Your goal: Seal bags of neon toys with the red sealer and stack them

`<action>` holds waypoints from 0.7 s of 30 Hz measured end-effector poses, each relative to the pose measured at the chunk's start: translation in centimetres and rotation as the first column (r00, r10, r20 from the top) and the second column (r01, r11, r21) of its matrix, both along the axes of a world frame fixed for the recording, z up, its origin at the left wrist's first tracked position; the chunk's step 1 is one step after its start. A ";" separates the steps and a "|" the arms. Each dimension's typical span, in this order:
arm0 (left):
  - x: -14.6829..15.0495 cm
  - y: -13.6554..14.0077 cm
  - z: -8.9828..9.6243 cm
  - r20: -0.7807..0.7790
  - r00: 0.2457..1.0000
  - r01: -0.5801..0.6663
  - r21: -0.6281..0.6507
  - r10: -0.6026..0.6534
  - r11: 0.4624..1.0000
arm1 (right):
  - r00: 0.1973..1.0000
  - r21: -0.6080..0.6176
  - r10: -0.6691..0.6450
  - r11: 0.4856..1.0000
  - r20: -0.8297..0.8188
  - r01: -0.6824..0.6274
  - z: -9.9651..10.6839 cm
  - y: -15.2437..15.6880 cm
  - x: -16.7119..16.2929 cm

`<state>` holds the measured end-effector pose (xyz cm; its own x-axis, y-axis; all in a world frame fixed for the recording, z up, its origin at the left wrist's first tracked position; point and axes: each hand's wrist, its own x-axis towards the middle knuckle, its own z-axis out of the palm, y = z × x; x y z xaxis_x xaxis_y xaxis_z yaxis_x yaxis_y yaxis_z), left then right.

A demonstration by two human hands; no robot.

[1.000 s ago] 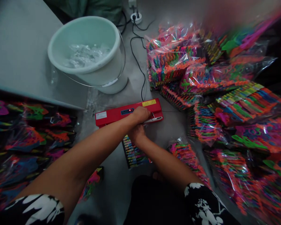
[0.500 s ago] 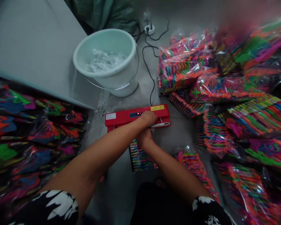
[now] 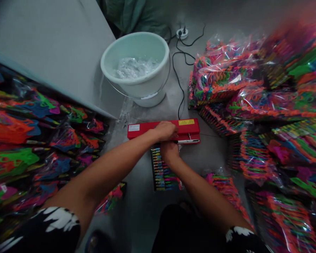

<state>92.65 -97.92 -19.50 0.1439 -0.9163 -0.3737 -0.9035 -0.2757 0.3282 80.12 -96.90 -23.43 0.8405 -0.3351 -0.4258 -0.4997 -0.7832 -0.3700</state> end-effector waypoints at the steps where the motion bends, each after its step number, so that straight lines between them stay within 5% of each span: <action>1: 1.4 1.5 0.9 -0.046 0.999 -0.019 -0.027 0.017 0.999 | 0.999 -0.058 0.035 0.998 -0.016 -0.036 0.1 0.0 -0.1; 4: 6.1 6.4 5.0 -0.174 0.962 -0.240 -0.169 0.211 0.956 | 0.997 -0.155 0.070 0.985 -0.021 -0.072 0.5 0.0 -0.3; 7: 10.3 10.5 11.4 -0.184 0.810 -0.585 -0.328 0.557 0.742 | 0.999 -0.189 0.040 0.981 0.019 -0.035 1.0 0.2 -0.9; 8: 11.4 11.4 13.9 -0.172 0.794 -0.607 -0.283 0.584 0.742 | 0.999 -0.194 0.010 0.981 0.050 0.000 1.0 0.3 -1.4; 11: 13.9 13.0 21.5 -0.145 0.864 -0.496 -0.079 0.482 0.865 | 0.973 -0.173 -0.122 0.972 0.196 0.157 0.8 0.6 -3.9; 13: 15.2 12.9 26.0 -0.153 0.867 -0.495 -0.144 0.475 0.857 | 0.928 -0.137 -0.209 0.956 0.309 0.260 0.2 1.0 -6.3; 15: 16.2 12.0 29.5 -0.156 0.852 -0.523 -0.320 0.501 0.790 | 0.895 -0.095 -0.274 0.941 0.353 0.326 -0.7 1.5 -8.9; 17: 16.8 10.5 31.3 -0.165 0.845 -0.523 -0.456 0.509 0.720 | 0.897 -0.067 -0.319 0.933 0.306 0.355 -1.6 2.0 -11.3; 18: 16.9 9.8 31.3 -0.161 0.849 -0.519 -0.435 0.504 0.735 | 0.902 -0.058 -0.340 0.928 0.266 0.367 -2.1 2.2 -12.2; 19: 16.8 9.2 30.6 -0.136 0.862 -0.504 -0.339 0.489 0.794 | 0.905 -0.043 -0.361 0.924 0.227 0.380 -2.5 2.5 -13.0; 21: 15.6 8.7 27.0 0.007 0.917 -0.398 0.051 0.398 0.916 | 0.911 0.020 -0.385 0.922 0.151 0.386 -3.1 2.8 -14.2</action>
